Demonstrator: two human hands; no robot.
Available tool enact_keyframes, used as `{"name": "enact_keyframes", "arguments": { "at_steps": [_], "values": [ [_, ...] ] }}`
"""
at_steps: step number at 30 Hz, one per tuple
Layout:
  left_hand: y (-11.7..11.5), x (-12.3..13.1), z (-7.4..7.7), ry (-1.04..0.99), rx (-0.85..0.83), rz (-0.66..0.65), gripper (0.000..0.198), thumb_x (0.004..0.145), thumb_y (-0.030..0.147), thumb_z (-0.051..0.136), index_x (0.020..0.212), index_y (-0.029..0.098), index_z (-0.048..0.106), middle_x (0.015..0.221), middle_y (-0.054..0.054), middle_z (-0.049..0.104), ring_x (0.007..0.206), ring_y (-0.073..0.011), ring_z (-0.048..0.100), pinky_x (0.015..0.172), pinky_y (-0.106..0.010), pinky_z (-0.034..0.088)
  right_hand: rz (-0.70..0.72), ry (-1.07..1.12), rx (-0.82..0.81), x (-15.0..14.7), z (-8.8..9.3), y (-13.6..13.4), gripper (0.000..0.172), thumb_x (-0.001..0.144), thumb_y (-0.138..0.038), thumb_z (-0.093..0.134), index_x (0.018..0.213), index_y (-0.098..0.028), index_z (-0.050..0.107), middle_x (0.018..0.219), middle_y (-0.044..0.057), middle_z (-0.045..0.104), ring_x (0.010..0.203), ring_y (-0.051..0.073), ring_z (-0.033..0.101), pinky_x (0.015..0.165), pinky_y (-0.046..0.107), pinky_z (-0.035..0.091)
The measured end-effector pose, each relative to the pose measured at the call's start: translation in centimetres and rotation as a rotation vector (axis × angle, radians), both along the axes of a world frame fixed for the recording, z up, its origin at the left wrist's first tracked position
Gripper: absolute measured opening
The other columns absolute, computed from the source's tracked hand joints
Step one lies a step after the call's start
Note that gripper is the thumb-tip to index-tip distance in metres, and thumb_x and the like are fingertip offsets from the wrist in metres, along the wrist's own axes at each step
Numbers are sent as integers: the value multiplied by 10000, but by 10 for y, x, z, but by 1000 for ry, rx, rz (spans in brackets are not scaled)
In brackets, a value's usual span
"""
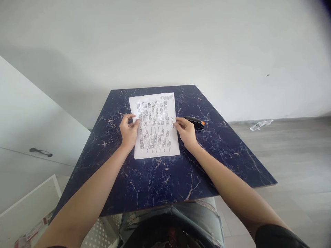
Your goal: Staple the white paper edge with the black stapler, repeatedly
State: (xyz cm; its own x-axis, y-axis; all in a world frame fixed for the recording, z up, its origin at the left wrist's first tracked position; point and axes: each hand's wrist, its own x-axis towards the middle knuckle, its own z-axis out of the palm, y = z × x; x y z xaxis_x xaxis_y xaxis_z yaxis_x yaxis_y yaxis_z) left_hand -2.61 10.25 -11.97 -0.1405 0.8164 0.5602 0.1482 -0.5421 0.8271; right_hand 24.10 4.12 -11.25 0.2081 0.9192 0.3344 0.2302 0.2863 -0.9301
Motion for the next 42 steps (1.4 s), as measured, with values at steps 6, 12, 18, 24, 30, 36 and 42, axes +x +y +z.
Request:
{"name": "enact_keyframes", "arguments": {
  "at_steps": [6,12,18,24,30,36,42],
  "values": [
    [-1,2,1,-3,-14,-17,205,910,267,689,1083,250,580,1152,-62,628,1034,-212,698,853,-359,624,-15,-38,-40,0,0,0,265,917,-344,596,1126,-215,694,964,55,759,913,227,709,887,428,574],
    [0,2,0,16,-2,7,190,901,240,688,1067,244,597,1134,-59,636,1040,-210,696,878,-371,618,-21,-58,-59,2,-3,4,282,904,-332,601,1125,-206,721,953,63,772,901,238,719,866,434,588],
    [-2,1,1,106,-54,65,163,878,186,686,1028,231,643,1090,-55,656,970,-203,696,871,-385,610,-96,-212,-95,5,-1,4,277,900,-292,612,1114,-182,751,1022,101,793,926,263,741,911,459,581],
    [-1,-2,-3,211,-69,104,149,860,160,662,990,232,660,1055,-66,670,975,-227,666,879,-414,576,-180,-400,-8,12,11,-1,229,914,-267,573,1047,-198,746,870,68,763,734,229,691,789,401,566],
    [-5,1,-5,392,-18,133,257,798,108,681,1006,258,664,994,-58,606,954,-255,610,948,-487,498,-244,-599,126,46,26,5,180,920,-280,580,966,-230,746,885,70,716,848,256,640,903,452,516],
    [6,-18,2,464,53,244,281,759,157,759,997,254,645,1009,-72,571,1072,-302,539,1052,-544,404,-284,-707,136,88,31,11,257,844,-485,759,917,-239,750,1037,93,691,1053,312,614,1049,531,431],
    [24,-62,3,518,25,267,85,853,183,632,873,225,703,852,-52,627,834,-243,611,906,-451,504,25,-826,-54,105,18,16,401,790,-314,793,1176,-232,718,1025,93,756,920,300,695,845,438,526]
  ]
}}
